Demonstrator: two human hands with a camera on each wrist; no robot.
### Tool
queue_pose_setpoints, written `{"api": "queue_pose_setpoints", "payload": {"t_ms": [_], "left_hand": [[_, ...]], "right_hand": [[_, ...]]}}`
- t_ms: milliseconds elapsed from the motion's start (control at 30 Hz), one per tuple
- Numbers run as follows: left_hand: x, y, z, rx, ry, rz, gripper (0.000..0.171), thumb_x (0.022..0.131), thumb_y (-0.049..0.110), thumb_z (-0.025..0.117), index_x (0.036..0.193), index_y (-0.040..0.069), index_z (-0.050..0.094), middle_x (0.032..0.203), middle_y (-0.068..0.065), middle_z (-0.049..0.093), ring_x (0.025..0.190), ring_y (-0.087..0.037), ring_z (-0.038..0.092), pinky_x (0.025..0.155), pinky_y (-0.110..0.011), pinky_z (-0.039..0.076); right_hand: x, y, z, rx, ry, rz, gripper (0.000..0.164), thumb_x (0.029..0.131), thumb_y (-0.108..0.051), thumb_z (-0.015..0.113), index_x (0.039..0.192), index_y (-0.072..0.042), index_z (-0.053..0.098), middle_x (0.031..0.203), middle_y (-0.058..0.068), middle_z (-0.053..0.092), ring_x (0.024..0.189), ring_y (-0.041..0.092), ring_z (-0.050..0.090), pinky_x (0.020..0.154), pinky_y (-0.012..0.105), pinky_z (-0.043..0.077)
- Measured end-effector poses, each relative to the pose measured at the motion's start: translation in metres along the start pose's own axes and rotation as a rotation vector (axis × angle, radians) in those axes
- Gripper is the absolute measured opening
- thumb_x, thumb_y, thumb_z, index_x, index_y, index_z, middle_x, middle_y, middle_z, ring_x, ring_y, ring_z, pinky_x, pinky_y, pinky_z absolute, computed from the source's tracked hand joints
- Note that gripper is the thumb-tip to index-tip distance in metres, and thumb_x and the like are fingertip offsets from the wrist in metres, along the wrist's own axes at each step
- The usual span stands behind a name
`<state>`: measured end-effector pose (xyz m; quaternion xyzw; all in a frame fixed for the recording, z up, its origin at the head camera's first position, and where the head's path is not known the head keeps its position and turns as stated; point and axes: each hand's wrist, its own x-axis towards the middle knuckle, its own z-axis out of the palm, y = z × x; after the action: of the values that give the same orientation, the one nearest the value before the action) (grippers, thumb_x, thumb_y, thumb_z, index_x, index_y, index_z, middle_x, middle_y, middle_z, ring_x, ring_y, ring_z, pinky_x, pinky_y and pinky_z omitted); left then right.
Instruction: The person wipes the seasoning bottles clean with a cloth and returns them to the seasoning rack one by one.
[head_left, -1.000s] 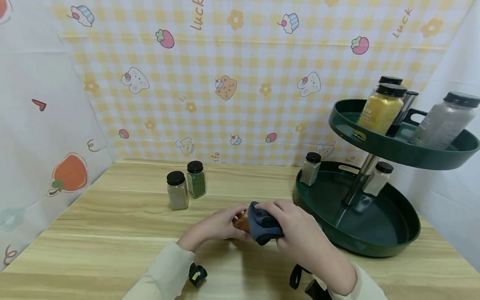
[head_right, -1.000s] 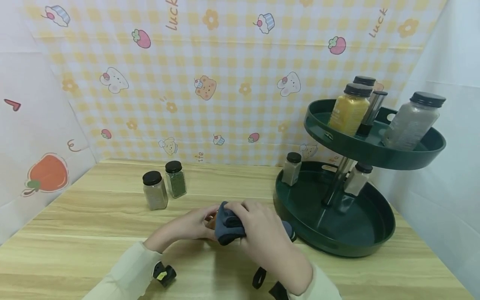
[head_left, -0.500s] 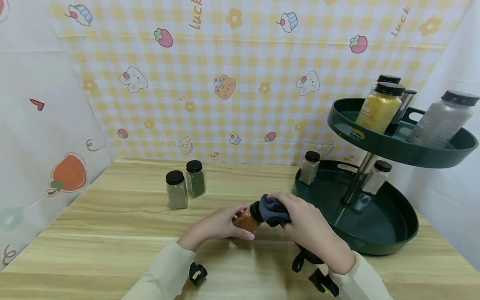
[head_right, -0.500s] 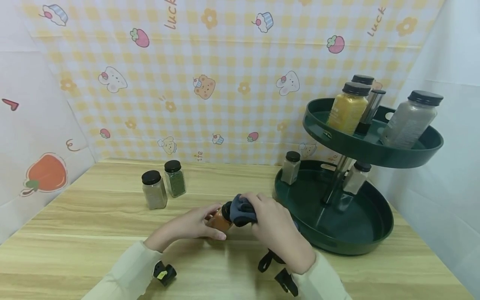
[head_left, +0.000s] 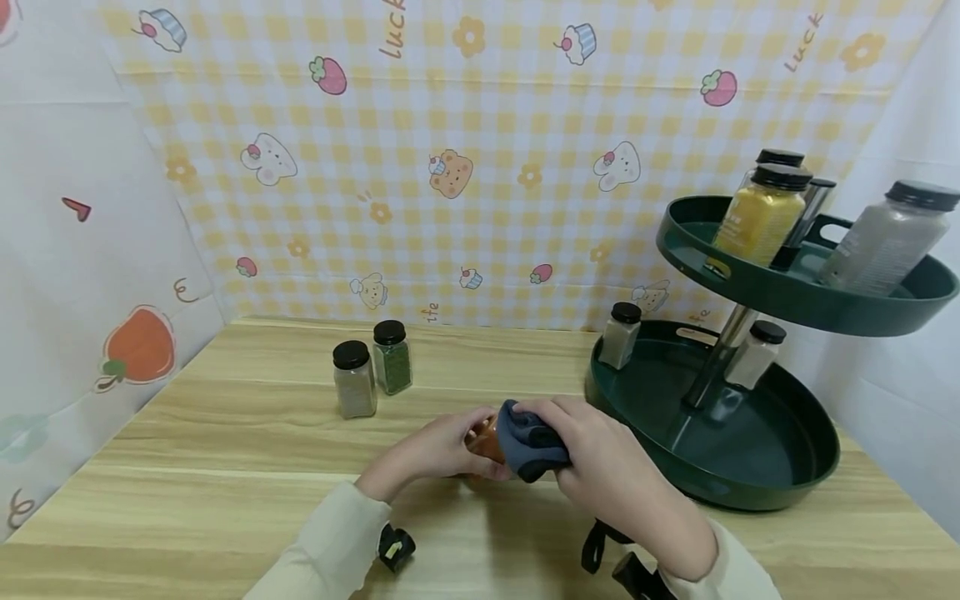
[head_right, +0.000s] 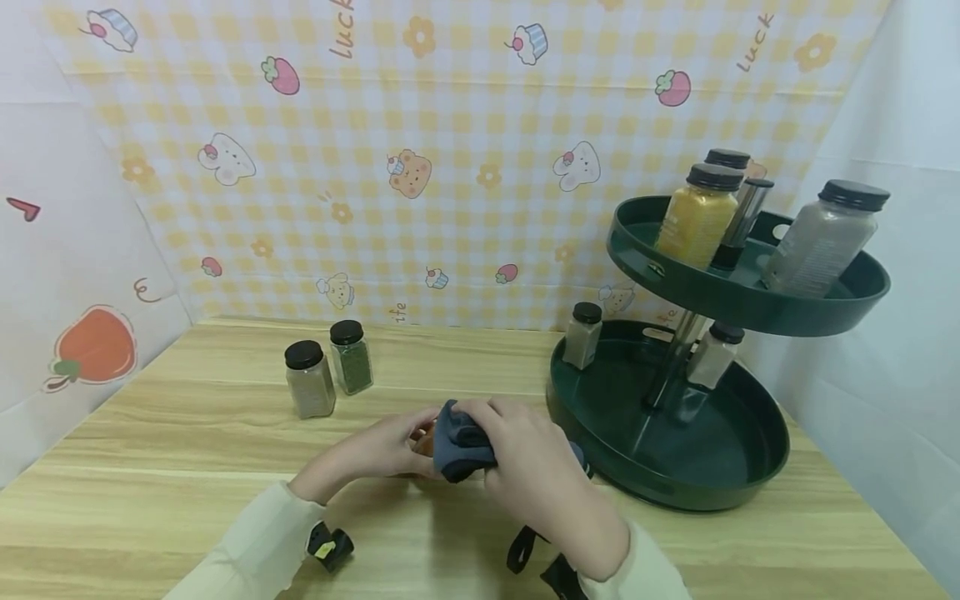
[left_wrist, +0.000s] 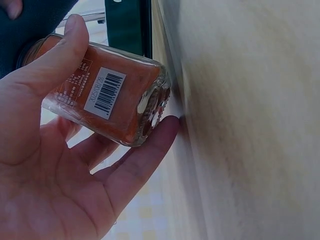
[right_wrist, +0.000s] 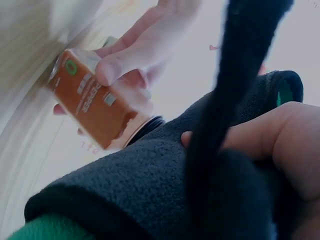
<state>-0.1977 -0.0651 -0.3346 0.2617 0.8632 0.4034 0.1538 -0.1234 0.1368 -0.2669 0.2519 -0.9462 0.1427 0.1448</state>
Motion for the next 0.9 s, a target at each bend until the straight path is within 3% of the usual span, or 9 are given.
{"api": "queue_pose_setpoints", "payload": {"t_ms": [300,633,733,900], "left_hand": [[0.002,-0.001,0.000,0.008,0.000,-0.029,0.055,0.075,0.037,0.076,0.122,0.026,0.051,0.112,-0.003,0.059,0.097,-0.018,0.057,0.083,-0.039,0.046],[0.002,-0.004,-0.001,-0.052,0.004,-0.013,0.053,0.075,0.036,0.076,0.121,0.026,0.051,0.113,-0.002,0.060,0.102,-0.020,0.058,0.084,-0.040,0.047],[0.003,-0.005,0.001,-0.122,0.001,-0.015,0.059,0.076,0.036,0.075,0.128,0.026,0.048,0.113,-0.002,0.060,0.106,-0.021,0.057,0.087,-0.041,0.046],[0.004,-0.006,0.006,-0.321,0.003,-0.032,0.065,0.078,0.034,0.074,0.135,0.027,0.043,0.127,-0.005,0.055,0.122,-0.027,0.047,0.100,-0.048,0.037]], "right_hand": [[0.007,0.023,0.007,0.050,-0.040,0.096,0.055,0.074,0.004,0.069,0.123,-0.019,0.055,0.116,0.006,0.063,0.100,0.026,0.062,0.076,0.044,0.051],[0.010,0.030,0.006,0.103,-0.029,0.147,0.056,0.077,-0.003,0.069,0.127,-0.020,0.048,0.110,0.004,0.065,0.085,0.018,0.061,0.071,0.036,0.048],[0.009,0.030,0.003,0.107,-0.025,0.175,0.053,0.078,-0.004,0.069,0.125,-0.016,0.048,0.105,0.005,0.065,0.079,0.016,0.059,0.068,0.035,0.047],[0.009,0.030,0.000,0.087,-0.038,0.204,0.045,0.078,-0.002,0.068,0.118,-0.011,0.051,0.089,0.005,0.063,0.067,0.015,0.050,0.061,0.031,0.040]]}}
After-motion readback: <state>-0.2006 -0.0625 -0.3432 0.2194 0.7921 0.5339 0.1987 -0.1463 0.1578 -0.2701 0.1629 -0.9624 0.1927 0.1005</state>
